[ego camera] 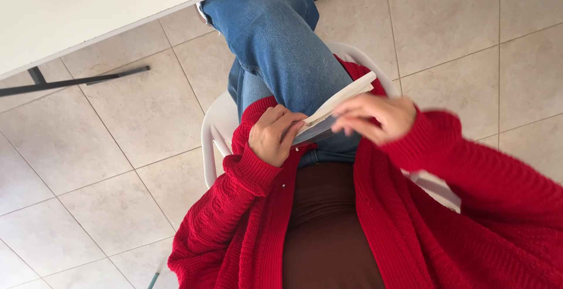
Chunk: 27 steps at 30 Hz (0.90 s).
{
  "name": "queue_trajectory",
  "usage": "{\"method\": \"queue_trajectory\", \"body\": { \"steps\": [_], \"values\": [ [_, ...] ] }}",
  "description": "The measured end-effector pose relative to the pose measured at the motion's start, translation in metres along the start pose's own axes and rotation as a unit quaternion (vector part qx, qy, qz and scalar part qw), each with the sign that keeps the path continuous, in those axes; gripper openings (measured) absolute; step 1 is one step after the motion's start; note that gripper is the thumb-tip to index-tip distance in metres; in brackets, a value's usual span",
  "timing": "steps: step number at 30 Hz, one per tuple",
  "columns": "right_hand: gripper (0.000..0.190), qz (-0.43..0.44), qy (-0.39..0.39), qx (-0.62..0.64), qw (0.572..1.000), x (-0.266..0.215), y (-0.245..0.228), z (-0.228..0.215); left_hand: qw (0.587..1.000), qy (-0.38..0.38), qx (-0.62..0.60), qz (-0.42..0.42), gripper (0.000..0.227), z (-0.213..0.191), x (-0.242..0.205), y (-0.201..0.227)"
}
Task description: Hand sewing a white fabric strip onto a small denim and clear plastic pouch.
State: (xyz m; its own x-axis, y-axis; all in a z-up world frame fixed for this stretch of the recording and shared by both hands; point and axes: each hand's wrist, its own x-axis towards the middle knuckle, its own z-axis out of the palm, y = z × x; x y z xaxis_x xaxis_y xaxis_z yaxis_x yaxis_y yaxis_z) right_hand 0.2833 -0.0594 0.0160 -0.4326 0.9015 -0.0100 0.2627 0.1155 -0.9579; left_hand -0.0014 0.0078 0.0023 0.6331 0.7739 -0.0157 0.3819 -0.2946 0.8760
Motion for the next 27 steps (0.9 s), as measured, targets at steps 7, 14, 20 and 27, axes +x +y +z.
{"method": "queue_trajectory", "body": {
  "steps": [7,14,20,27],
  "values": [
    [0.010,-0.245,0.111,-0.263,0.926,0.040,0.053,0.030,1.000,-0.005,0.019,0.017,0.011,-0.002,-0.002,0.000],
    [0.015,-0.065,0.110,-0.236,0.963,0.028,0.066,0.046,1.000,-0.009,0.012,0.020,0.011,-0.004,0.000,0.003],
    [0.015,-0.043,0.095,-0.208,0.972,0.029,0.042,0.043,1.000,-0.016,0.016,0.022,0.011,-0.005,0.000,0.001],
    [0.019,-0.081,0.160,-0.250,0.951,0.023,0.032,0.055,0.997,-0.052,0.019,0.047,0.010,-0.024,0.012,0.017]
  ]
}}
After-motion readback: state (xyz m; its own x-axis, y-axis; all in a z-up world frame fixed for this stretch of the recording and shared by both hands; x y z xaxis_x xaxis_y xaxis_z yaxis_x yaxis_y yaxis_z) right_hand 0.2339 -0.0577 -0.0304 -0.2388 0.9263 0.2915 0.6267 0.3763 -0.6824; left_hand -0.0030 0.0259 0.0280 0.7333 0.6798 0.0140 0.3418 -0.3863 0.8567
